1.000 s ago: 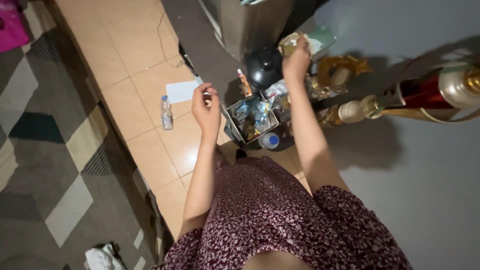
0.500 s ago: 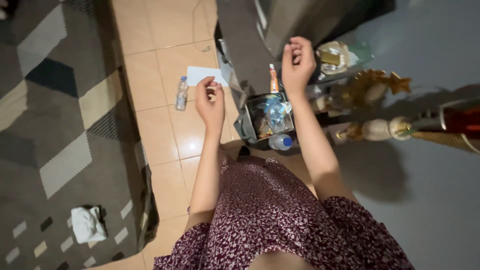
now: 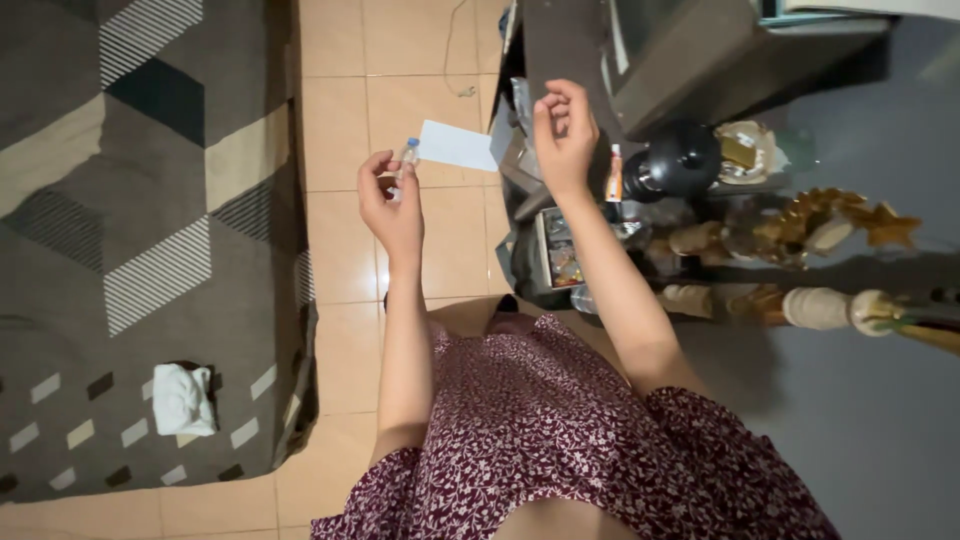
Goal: The person assembles a small portable electric fan by connecting the cage and blade assembly to the base motor unit.
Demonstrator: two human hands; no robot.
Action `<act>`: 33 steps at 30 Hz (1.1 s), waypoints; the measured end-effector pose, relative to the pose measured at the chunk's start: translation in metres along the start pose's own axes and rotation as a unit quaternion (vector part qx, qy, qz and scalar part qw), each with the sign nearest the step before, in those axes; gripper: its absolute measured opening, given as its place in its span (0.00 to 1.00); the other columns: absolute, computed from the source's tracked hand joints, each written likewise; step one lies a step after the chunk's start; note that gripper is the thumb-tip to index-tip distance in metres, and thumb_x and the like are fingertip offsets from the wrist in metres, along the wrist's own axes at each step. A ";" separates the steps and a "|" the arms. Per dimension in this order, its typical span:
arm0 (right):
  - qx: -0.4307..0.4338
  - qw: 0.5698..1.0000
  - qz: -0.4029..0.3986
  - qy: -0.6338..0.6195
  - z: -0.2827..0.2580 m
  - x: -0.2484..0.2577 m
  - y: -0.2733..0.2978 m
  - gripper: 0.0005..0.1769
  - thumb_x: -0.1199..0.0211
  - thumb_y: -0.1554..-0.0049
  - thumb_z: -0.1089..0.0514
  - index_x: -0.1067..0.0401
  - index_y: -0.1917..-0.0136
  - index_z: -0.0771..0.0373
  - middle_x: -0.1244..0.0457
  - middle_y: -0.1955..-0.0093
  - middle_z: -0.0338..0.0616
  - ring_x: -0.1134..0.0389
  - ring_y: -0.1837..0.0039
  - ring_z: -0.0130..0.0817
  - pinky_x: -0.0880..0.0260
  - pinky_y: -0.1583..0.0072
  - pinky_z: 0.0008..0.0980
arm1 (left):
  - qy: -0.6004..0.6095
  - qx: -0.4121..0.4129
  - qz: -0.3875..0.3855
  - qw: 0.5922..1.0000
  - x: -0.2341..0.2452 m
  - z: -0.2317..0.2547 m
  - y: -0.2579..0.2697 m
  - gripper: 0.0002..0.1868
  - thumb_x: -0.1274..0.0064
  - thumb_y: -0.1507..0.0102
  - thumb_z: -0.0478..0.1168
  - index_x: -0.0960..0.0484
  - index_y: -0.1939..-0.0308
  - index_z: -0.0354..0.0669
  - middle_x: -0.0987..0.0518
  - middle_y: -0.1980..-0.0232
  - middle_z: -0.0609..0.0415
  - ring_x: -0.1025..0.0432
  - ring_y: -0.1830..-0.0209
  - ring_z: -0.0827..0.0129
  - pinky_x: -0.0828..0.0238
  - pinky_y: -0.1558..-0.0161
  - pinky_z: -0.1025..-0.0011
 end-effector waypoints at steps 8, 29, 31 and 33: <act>0.003 0.999 0.042 0.014 -0.012 -0.090 0.011 0.13 0.35 0.39 0.69 0.29 0.41 0.64 0.34 0.57 0.36 0.36 0.58 0.20 0.37 0.58 0.21 | 0.017 -0.031 -0.020 0.999 0.058 -0.050 -0.072 0.14 0.40 0.35 0.32 0.22 0.45 0.39 0.22 0.54 0.57 0.32 0.62 0.76 0.34 0.59 0.76; -0.109 0.978 0.144 0.101 0.044 -0.200 0.107 0.16 0.35 0.40 0.69 0.30 0.39 0.63 0.37 0.55 0.36 0.40 0.58 0.21 0.39 0.57 0.22 | 0.005 -0.017 -0.174 0.985 0.084 -0.176 -0.154 0.19 0.38 0.39 0.32 0.24 0.44 0.36 0.22 0.54 0.53 0.31 0.61 0.72 0.36 0.59 0.74; -0.100 0.978 0.152 0.105 0.061 -0.204 0.119 0.16 0.35 0.40 0.69 0.30 0.39 0.63 0.37 0.55 0.37 0.40 0.58 0.21 0.38 0.56 0.22 | 0.001 -0.036 -0.174 0.984 0.080 -0.204 -0.147 0.20 0.38 0.40 0.32 0.24 0.44 0.36 0.22 0.53 0.53 0.30 0.59 0.71 0.35 0.58 0.74; -0.098 0.964 0.161 0.187 0.089 -0.205 0.131 0.17 0.34 0.42 0.69 0.32 0.40 0.65 0.36 0.54 0.38 0.37 0.56 0.22 0.35 0.55 0.23 | 0.085 0.013 -0.175 0.981 0.065 -0.247 -0.138 0.23 0.38 0.36 0.35 0.26 0.39 0.35 0.24 0.52 0.54 0.30 0.54 0.71 0.32 0.51 0.75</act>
Point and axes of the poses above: each hand's wrist, its own y-axis away from the middle knuckle, its own x-axis out of the back of the hand, z = x × y, the point moved 7 cm from there along -y, towards the middle knuckle
